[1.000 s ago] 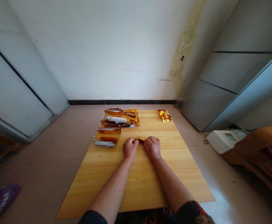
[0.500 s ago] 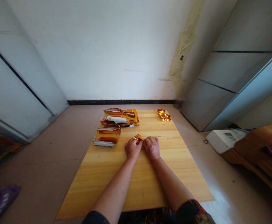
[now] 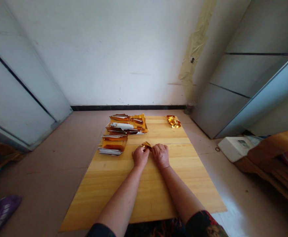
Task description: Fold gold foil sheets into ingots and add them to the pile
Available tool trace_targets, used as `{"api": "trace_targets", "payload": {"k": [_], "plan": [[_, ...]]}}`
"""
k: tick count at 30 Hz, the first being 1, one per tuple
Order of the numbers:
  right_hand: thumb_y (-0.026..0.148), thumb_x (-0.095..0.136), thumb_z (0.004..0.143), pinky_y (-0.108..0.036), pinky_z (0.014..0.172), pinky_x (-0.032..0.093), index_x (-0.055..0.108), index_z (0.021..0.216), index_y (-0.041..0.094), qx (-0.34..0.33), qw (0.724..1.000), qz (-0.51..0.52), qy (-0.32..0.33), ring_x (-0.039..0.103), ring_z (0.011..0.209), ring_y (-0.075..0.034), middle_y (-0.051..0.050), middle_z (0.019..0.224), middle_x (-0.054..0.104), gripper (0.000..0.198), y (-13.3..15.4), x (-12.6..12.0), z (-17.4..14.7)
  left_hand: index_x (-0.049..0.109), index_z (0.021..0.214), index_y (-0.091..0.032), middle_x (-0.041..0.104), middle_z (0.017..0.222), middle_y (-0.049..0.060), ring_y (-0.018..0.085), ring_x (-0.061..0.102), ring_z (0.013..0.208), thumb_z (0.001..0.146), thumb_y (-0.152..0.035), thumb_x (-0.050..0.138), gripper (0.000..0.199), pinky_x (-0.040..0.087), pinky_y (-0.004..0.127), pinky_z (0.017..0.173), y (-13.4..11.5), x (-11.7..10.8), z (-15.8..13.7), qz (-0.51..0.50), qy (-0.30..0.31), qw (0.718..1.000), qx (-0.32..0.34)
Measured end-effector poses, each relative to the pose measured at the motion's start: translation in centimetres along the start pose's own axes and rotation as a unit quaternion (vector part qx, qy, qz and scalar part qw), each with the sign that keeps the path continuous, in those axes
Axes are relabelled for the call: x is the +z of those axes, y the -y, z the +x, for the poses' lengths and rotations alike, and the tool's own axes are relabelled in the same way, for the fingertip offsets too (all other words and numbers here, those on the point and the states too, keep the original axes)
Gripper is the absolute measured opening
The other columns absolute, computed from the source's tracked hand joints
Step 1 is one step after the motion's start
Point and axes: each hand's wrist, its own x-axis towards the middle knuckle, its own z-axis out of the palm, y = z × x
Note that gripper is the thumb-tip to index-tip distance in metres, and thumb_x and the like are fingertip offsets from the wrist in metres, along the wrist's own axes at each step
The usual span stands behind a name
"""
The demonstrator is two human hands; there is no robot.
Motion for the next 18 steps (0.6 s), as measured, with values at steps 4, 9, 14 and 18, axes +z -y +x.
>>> {"api": "trace_targets", "payload": {"k": [4,9,14,18], "plan": [[0.020,0.050,0.090,-0.029,0.074,0.024,0.057,0.068,0.019,0.010,1.000,0.009,0.001,0.048,0.072,-0.014,-0.001,0.069,0.059,0.023,-0.16,0.09,-0.06,0.061,0.061,-0.018,0.067,0.074,0.003,0.015,0.058,0.069,0.079,-0.033,0.054,0.024,0.030,0.025,0.061,-0.04,-0.06,-0.02,0.029,0.008,1.000,0.009],[0.020,0.051,0.089,-0.029,0.073,0.025,0.058,0.070,0.019,0.034,0.999,0.012,-0.001,0.048,0.071,-0.014,-0.001,0.070,0.059,0.020,-0.29,0.24,-0.10,0.060,0.064,-0.018,0.067,0.080,0.004,0.017,0.059,0.078,0.081,-0.028,0.052,0.021,0.032,0.027,0.067,-0.06,-0.24,-0.04,0.061,0.024,0.998,0.024],[0.020,0.051,0.089,-0.030,0.073,0.025,0.057,0.072,0.019,0.043,0.999,-0.007,0.014,0.049,0.071,-0.015,-0.002,0.071,0.058,0.019,-0.17,0.22,-0.12,0.061,0.070,-0.019,0.067,0.083,0.005,0.018,0.059,0.083,0.082,-0.027,0.051,0.018,0.032,0.028,0.068,-0.01,-0.29,0.04,0.063,0.040,0.997,0.025],[0.020,0.051,0.089,-0.030,0.072,0.024,0.057,0.071,0.019,0.044,0.998,-0.017,0.034,0.049,0.072,-0.016,-0.002,0.071,0.058,0.018,-0.14,0.23,-0.08,0.062,0.071,-0.019,0.067,0.084,0.005,0.018,0.059,0.085,0.082,-0.027,0.050,0.018,0.032,0.028,0.069,-0.01,-0.37,0.13,0.067,0.053,0.996,0.025]]}}
